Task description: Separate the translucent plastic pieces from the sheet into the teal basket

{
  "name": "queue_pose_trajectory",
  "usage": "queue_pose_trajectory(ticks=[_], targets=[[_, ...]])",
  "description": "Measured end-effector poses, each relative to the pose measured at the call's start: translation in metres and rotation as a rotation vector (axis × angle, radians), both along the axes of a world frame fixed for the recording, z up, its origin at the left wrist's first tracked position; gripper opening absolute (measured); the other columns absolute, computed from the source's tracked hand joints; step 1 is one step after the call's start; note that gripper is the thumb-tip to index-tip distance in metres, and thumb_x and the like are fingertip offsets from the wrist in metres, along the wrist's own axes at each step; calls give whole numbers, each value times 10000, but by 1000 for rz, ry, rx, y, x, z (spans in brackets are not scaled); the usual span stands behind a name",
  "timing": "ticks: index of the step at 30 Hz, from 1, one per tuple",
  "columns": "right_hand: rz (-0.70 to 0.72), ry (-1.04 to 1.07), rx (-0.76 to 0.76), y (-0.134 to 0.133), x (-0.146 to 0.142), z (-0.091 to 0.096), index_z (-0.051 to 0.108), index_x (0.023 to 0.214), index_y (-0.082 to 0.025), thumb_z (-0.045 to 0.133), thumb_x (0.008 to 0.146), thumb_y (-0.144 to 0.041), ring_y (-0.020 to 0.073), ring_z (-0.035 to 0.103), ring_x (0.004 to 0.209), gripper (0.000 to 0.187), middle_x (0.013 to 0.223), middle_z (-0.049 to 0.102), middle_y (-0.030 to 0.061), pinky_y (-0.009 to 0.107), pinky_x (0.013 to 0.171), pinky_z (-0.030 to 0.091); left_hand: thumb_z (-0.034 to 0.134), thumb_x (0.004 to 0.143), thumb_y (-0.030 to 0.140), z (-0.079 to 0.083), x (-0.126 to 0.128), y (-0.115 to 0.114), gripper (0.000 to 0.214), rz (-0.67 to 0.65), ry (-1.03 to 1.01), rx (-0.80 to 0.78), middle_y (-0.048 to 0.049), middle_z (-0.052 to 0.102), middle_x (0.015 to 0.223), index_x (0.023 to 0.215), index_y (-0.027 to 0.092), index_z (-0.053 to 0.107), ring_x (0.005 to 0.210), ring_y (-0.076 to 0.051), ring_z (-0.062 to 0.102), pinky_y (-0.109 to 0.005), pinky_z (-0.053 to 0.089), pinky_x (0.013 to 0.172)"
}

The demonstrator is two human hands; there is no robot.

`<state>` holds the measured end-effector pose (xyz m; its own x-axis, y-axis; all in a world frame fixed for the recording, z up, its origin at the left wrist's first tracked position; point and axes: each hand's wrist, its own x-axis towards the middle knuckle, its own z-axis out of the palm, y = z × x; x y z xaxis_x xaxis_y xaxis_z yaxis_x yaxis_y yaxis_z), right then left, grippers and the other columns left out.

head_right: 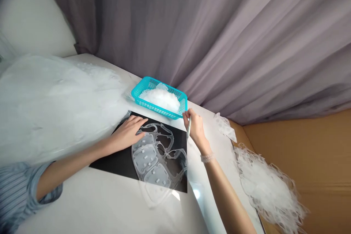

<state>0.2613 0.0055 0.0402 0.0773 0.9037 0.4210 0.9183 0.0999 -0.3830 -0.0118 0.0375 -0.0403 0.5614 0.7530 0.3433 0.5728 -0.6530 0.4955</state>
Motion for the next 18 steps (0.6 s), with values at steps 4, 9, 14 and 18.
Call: queue_pose_trajectory(ticks=[4,9,14,18], targets=[[9,53,-194,-67,6,-17,335,673,-234,564,887,-467,130,512,571,390,637,614,-10,242,569,399,544,866,220,-3,3,9,171,-45,49,-28,-91,668,935,952,150,674,983,-270,592,-401,480,874],[18,351,-414,-109,3,-37,353,691,-236,712,800,-436,162,602,638,426,754,695,21,268,592,467,478,869,110,1,-2,29,198,-84,71,-57,-43,654,769,735,184,604,802,-199,624,-311,469,769],[-45,531,-331,-97,24,-46,303,695,-248,695,794,-470,167,621,598,461,739,670,31,288,544,511,443,905,118,21,-16,50,183,48,51,-5,-68,670,854,815,173,593,846,-208,642,-319,477,791],[-95,584,-269,-85,39,-42,324,703,-244,745,727,-504,216,686,723,495,871,711,88,347,646,558,405,953,173,31,-22,53,192,198,50,42,-90,673,924,960,158,597,864,-238,650,-354,500,769]])
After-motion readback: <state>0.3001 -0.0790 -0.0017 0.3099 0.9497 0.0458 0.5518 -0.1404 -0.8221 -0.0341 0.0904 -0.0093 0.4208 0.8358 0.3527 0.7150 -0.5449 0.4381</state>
